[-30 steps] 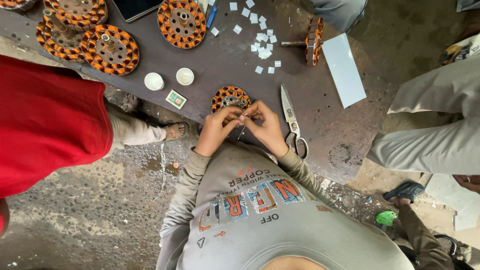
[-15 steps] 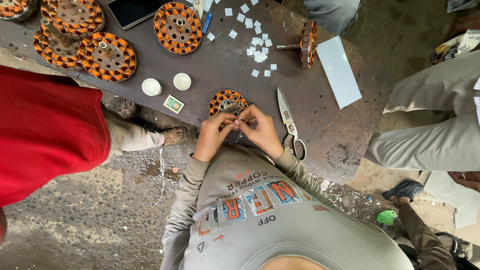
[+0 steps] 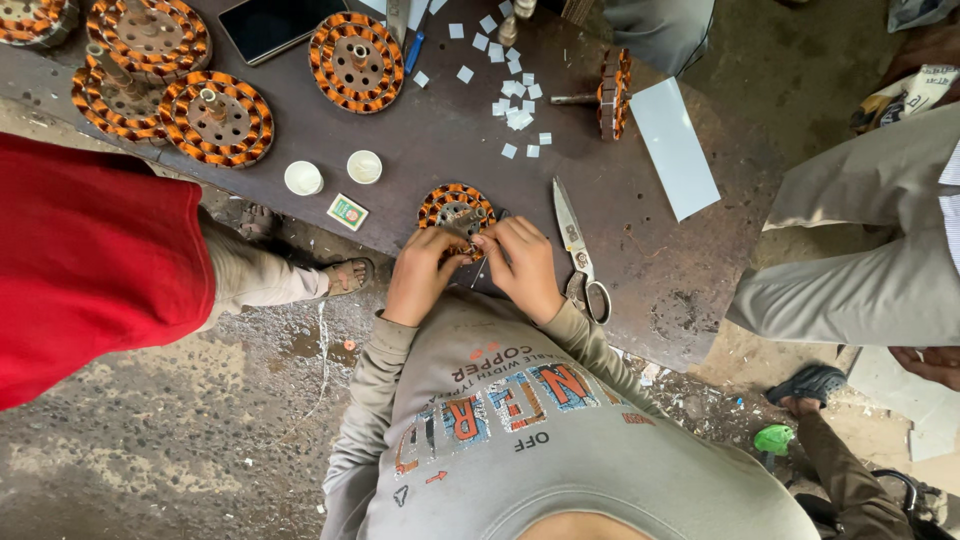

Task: The person assembles small white rectangular pieces onto circular orange and black patterned components using scissors and a small metal tool. They cut the pieces, insert them into slots on the component, and adjust them with the tool.

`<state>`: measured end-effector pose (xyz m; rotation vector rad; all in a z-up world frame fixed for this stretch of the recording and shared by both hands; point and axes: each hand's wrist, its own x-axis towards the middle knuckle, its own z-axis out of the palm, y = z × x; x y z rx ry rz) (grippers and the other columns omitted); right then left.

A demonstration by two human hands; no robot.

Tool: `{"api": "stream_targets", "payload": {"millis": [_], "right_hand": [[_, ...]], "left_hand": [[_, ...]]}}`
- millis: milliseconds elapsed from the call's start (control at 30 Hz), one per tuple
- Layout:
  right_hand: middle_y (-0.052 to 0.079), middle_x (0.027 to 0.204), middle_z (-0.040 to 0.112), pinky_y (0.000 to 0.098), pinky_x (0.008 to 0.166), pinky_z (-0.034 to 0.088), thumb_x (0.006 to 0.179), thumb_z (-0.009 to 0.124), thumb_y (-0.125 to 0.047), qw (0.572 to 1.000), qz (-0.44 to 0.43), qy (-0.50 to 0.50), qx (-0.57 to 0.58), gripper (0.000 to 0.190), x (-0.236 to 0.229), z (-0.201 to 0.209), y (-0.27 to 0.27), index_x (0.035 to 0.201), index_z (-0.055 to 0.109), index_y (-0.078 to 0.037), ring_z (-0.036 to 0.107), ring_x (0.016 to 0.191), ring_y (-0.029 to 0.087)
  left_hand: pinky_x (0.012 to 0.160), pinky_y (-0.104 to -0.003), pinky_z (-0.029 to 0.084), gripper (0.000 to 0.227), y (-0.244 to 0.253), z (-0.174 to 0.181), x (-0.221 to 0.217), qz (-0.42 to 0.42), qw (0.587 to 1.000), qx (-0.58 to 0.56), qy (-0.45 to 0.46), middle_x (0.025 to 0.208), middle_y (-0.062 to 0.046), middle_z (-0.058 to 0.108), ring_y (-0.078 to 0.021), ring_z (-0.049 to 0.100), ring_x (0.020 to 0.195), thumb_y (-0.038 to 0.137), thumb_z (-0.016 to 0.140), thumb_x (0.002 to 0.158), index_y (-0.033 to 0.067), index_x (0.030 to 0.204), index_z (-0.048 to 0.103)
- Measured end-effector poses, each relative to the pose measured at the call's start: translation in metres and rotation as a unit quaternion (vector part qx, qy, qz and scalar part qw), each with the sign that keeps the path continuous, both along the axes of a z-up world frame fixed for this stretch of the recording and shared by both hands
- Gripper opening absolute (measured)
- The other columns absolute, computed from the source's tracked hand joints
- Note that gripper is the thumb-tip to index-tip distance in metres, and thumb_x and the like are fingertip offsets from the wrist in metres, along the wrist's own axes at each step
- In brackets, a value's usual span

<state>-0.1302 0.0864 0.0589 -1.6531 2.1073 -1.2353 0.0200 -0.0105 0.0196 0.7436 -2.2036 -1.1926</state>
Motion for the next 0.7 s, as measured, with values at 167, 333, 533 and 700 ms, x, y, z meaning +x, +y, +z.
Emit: {"api": "stream_targets", "payload": {"millis": [167, 333, 533, 700], "right_hand": [[0.011, 0.082, 0.064, 0.0398, 0.067, 0.047, 0.095, 0.071, -0.008, 1.000, 0.020, -0.006, -0.009, 0.010, 0.001, 0.000, 0.001, 0.089, 0.066, -0.002, 0.060, 0.077, 0.031], [0.011, 0.081, 0.063, 0.0399, 0.068, 0.047, 0.096, 0.072, -0.009, 1.000, 0.024, -0.017, 0.001, 0.013, 0.001, -0.003, 0.000, 0.088, 0.065, -0.001, 0.060, 0.076, 0.031], [0.010, 0.091, 0.068, 0.0344, 0.072, 0.053, 0.089, 0.080, -0.010, 0.988, 0.111, -0.102, 0.035, 0.017, -0.008, -0.006, -0.001, 0.095, 0.067, -0.001, 0.064, 0.083, 0.026], [0.011, 0.100, 0.070, 0.0347, 0.082, 0.055, 0.088, 0.076, -0.003, 0.984, 0.148, -0.064, 0.072, 0.024, -0.013, -0.017, 0.001, 0.110, 0.067, -0.002, 0.068, 0.096, 0.026]], "left_hand": [[0.077, -0.039, 0.053, 0.013, 0.002, 0.005, -0.001, -0.007, 0.997, 0.014, 0.072, 0.096, -0.009, 0.069, -0.0282, 0.066, 0.088, 0.007, 0.075, 0.090, 0.0023, 0.102, 0.073], [0.076, -0.042, 0.052, 0.011, 0.002, -0.001, 0.002, 0.015, 0.999, -0.039, -0.011, 0.091, -0.009, 0.069, -0.0301, 0.065, 0.087, 0.009, 0.076, 0.087, 0.0053, 0.097, 0.075], [0.076, -0.042, 0.052, 0.010, 0.006, -0.010, 0.007, 0.031, 0.999, -0.020, 0.001, 0.091, -0.013, 0.070, -0.0321, 0.066, 0.087, 0.006, 0.074, 0.089, 0.0032, 0.099, 0.072], [0.075, -0.039, 0.054, 0.011, 0.011, -0.016, 0.007, 0.039, 0.998, 0.028, 0.039, 0.094, -0.014, 0.072, -0.0318, 0.070, 0.087, 0.005, 0.072, 0.093, 0.0005, 0.102, 0.068]]}}
